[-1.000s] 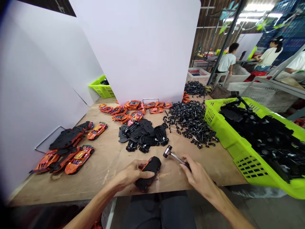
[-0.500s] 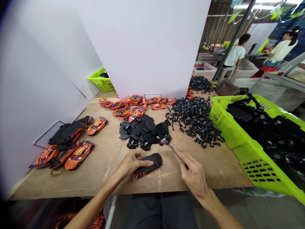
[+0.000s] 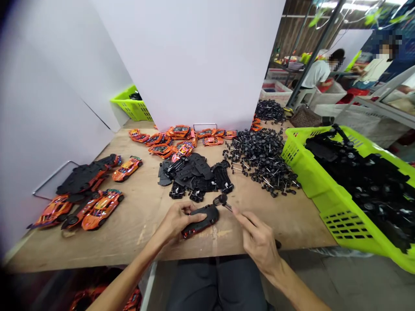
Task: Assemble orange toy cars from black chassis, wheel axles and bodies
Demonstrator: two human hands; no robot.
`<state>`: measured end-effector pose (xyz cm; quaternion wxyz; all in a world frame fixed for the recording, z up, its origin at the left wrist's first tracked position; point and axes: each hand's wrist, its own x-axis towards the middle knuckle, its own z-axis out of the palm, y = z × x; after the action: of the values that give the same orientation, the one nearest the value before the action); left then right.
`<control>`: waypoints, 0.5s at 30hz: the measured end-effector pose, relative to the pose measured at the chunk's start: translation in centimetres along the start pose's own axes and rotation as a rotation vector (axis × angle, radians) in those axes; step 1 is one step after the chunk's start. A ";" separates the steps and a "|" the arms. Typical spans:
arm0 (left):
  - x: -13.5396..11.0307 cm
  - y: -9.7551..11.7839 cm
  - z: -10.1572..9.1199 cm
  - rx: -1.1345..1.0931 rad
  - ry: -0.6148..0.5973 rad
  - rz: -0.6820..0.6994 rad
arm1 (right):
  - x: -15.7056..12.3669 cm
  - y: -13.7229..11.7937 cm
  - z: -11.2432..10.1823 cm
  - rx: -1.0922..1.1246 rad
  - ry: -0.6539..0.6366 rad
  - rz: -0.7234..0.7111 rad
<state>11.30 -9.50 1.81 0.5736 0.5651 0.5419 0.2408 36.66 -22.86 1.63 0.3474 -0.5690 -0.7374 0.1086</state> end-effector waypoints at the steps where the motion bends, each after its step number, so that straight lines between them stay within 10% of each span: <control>1: 0.0 -0.1 0.1 -0.004 0.004 -0.007 | 0.1 0.1 0.1 0.013 -0.004 -0.006; 9: 0.0 0.3 0.1 -0.009 0.023 -0.022 | 3.1 0.6 1.2 0.110 0.018 0.072; 15: -0.1 0.0 0.4 0.008 0.044 -0.046 | 0.1 0.7 0.8 0.026 0.005 0.082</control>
<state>11.59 -9.73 1.79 0.5647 0.5495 0.5682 0.2375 36.66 -22.40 0.73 0.3518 -0.5944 -0.7112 0.1307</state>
